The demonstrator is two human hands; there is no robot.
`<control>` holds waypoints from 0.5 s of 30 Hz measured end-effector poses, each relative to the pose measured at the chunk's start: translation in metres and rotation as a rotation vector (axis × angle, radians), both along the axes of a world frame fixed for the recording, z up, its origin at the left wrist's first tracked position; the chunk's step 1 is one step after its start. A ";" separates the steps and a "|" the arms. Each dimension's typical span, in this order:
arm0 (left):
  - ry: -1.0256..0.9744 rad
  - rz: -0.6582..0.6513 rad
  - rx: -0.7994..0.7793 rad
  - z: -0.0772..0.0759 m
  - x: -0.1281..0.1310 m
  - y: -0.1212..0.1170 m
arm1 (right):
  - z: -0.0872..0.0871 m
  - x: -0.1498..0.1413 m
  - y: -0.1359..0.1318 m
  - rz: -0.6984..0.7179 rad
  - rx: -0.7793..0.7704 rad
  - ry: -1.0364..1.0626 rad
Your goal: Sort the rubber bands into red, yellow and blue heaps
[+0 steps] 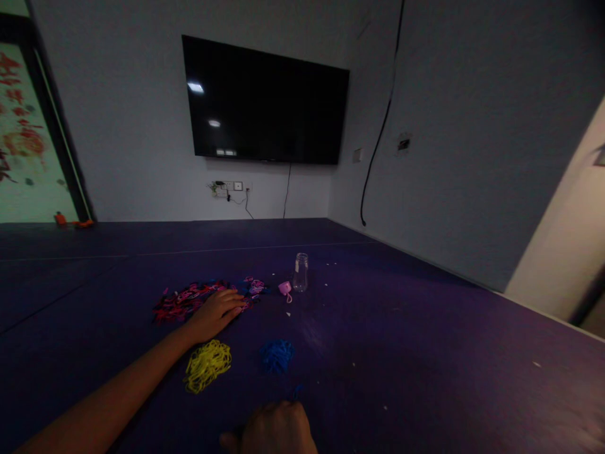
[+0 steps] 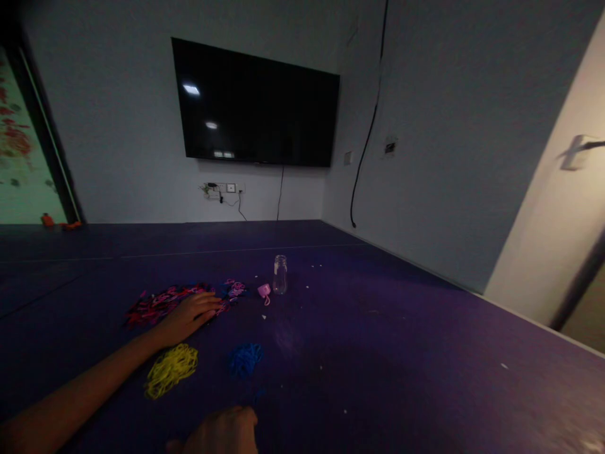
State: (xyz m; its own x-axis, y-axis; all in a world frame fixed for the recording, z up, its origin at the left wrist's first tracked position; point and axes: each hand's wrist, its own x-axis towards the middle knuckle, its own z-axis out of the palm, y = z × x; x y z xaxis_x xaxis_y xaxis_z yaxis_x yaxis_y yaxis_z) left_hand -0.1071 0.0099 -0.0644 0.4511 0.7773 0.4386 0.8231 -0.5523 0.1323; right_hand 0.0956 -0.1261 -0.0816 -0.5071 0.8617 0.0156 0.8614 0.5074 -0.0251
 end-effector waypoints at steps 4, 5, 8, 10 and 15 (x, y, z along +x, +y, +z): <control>-0.017 -0.005 0.011 0.001 0.000 -0.001 | 0.034 -0.005 -0.001 -0.033 -0.182 -0.119; -0.023 -0.006 0.016 0.001 0.000 -0.001 | 0.043 -0.004 -0.001 -0.018 -0.181 -0.097; -0.036 0.000 0.036 0.000 -0.001 -0.001 | 0.060 0.003 -0.002 0.103 -0.085 -0.014; -0.042 0.008 0.047 -0.001 -0.001 0.000 | 0.062 0.006 -0.002 0.182 -0.022 0.023; -0.043 0.010 0.045 -0.001 -0.001 0.001 | 0.051 0.003 -0.004 0.049 -0.107 -0.028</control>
